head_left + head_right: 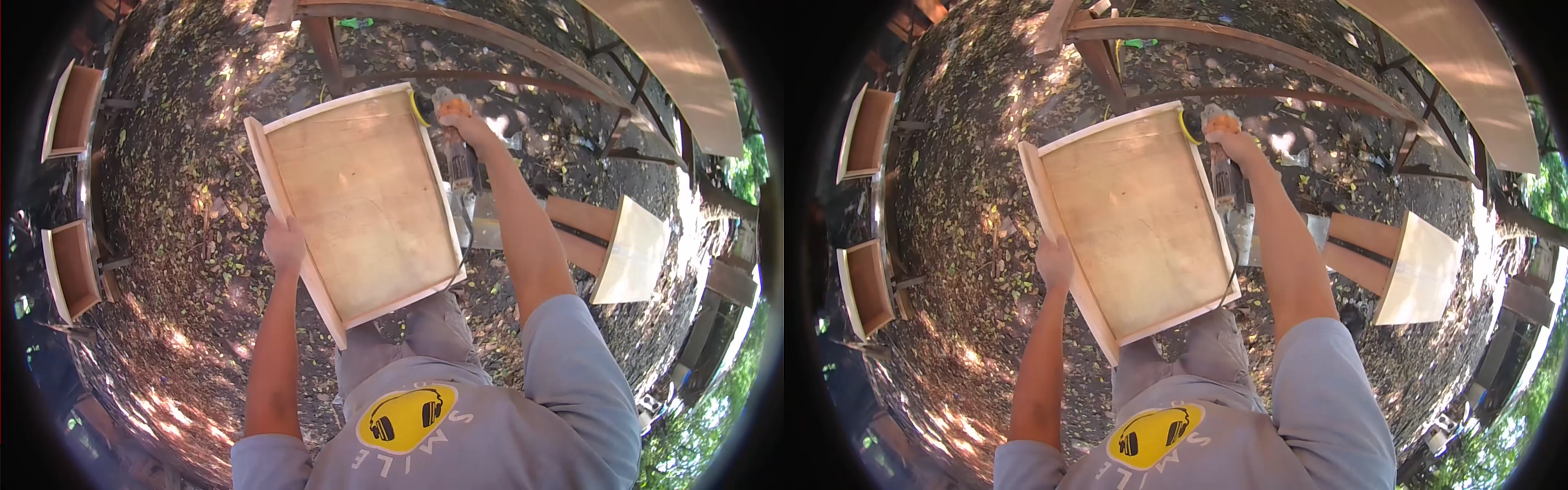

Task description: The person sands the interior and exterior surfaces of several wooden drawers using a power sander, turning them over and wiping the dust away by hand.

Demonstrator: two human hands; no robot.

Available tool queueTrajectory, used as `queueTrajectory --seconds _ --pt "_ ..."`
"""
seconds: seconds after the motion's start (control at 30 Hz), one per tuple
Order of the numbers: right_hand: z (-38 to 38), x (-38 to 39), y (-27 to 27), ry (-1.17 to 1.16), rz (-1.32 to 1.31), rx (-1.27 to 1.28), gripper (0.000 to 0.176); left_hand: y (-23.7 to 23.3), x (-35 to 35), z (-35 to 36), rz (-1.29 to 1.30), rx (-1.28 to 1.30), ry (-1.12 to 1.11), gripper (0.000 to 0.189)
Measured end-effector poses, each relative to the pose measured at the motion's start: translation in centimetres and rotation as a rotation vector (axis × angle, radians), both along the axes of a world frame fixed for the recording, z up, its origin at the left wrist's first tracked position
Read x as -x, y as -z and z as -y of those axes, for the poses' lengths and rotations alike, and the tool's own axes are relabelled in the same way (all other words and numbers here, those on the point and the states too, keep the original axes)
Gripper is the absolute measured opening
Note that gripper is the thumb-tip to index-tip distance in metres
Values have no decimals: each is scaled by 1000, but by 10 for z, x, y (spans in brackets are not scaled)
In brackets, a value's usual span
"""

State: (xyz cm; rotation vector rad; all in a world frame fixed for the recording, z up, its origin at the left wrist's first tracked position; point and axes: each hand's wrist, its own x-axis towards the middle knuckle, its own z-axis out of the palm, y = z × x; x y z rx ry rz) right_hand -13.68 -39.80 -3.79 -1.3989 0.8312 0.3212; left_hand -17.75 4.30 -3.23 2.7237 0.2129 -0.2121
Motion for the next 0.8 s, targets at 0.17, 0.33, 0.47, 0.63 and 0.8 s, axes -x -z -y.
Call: queueTrajectory --seconds 0.17,0.33,0.47,0.63,0.8 --pt "-21 106 -8 72 -113 60 24 0 -3 3 52 -42 25 50" --pt "-49 217 -4 123 -202 139 21 2 -5 3 50 -55 40 45" --pt "-67 295 -36 197 -318 104 23 -4 -8 7 40 -33 54 37" --pt "-68 413 -12 176 -383 88 30 -6 -6 8 31 -23 62 34" --pt "-95 563 32 325 -278 -58 30 -8 -8 8 41 -44 79 35"
